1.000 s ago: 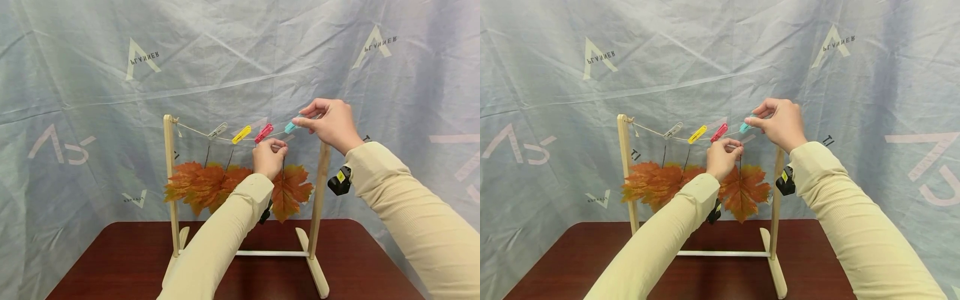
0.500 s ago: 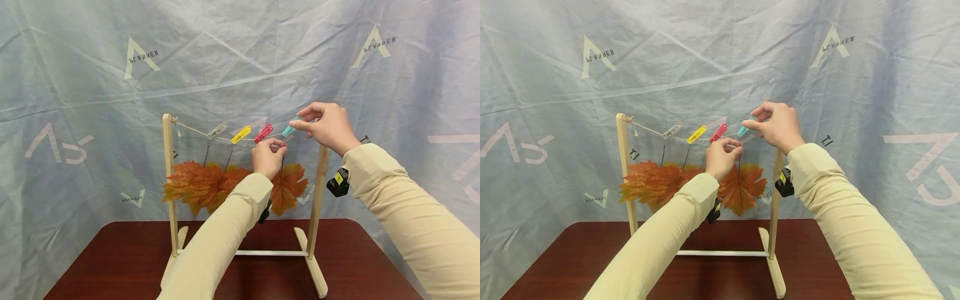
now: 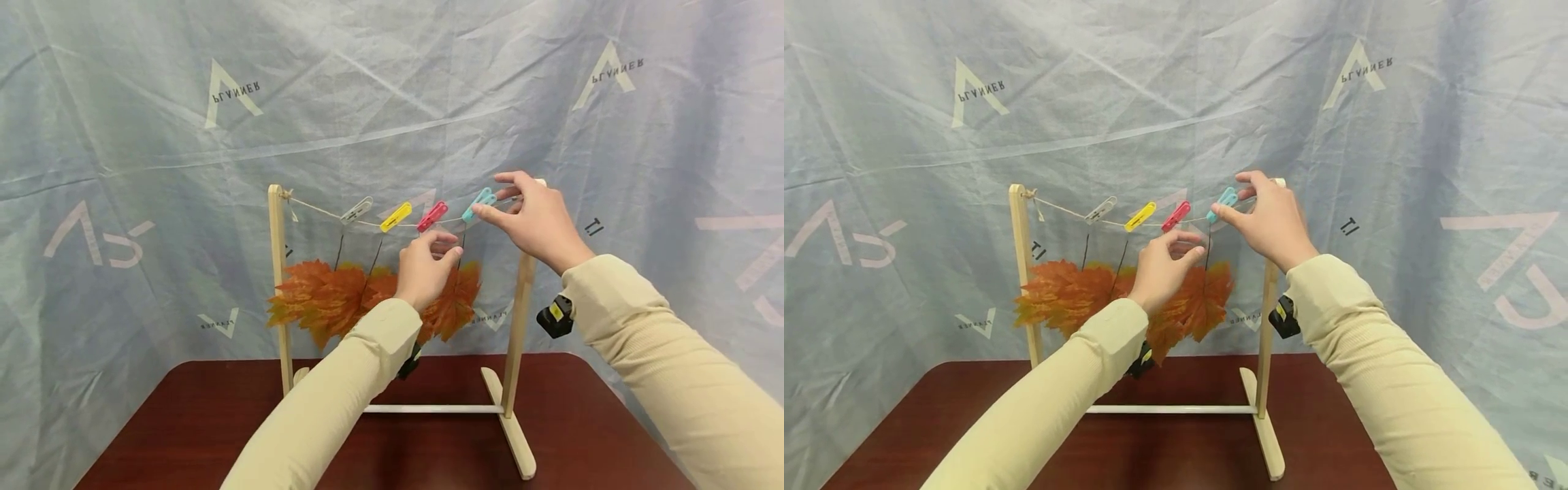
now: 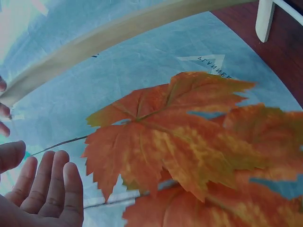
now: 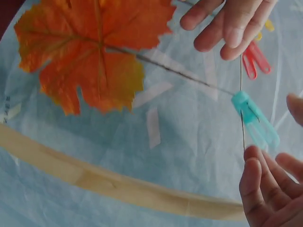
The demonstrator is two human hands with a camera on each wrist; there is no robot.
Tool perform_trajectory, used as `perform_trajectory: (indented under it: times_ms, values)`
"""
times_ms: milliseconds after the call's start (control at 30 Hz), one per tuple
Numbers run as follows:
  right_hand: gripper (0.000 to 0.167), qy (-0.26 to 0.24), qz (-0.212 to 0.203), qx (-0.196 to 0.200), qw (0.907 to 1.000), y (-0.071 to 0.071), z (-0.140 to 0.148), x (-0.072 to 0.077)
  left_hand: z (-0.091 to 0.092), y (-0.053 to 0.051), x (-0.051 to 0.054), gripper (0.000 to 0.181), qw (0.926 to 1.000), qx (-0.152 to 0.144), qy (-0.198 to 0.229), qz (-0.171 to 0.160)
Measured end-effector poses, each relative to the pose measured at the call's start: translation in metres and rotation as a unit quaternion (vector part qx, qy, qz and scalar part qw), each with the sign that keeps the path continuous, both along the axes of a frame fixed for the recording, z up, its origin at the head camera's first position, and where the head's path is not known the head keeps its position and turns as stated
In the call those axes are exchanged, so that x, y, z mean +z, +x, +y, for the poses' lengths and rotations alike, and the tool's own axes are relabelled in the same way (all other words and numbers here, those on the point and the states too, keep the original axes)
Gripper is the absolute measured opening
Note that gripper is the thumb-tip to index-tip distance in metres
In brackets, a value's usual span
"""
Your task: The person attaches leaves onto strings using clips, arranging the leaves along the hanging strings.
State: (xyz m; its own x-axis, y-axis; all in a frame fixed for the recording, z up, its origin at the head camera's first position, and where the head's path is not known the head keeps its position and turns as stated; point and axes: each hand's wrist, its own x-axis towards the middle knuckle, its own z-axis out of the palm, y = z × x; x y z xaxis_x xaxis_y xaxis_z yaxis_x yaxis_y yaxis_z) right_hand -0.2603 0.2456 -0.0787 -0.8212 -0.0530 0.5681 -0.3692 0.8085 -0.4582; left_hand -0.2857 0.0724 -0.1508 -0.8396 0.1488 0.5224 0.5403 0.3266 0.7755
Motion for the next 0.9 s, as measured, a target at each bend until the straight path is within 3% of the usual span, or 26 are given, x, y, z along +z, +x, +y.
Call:
perform_trajectory:
  times_ms: [167,433,700,900]
  values:
    - [0.062,-0.02,0.04,0.007,0.999,0.008,-0.001,-0.018,-0.024,0.01,-0.007,0.023,0.9988,-0.016,-0.035,0.029]
    - [0.059,-0.038,0.104,0.015,0.9938,0.014,0.009,-0.05,-0.061,0.02,-0.024,0.022,0.9942,0.009,-0.097,0.047]
    - [0.046,-0.021,0.067,0.029,0.9971,0.015,0.016,-0.081,-0.092,0.027,-0.043,0.025,0.99,0.039,-0.129,0.041]
    - [0.046,0.01,0.018,0.047,0.9987,0.016,0.011,-0.109,-0.106,0.032,-0.06,0.029,0.9808,0.081,-0.174,0.035]
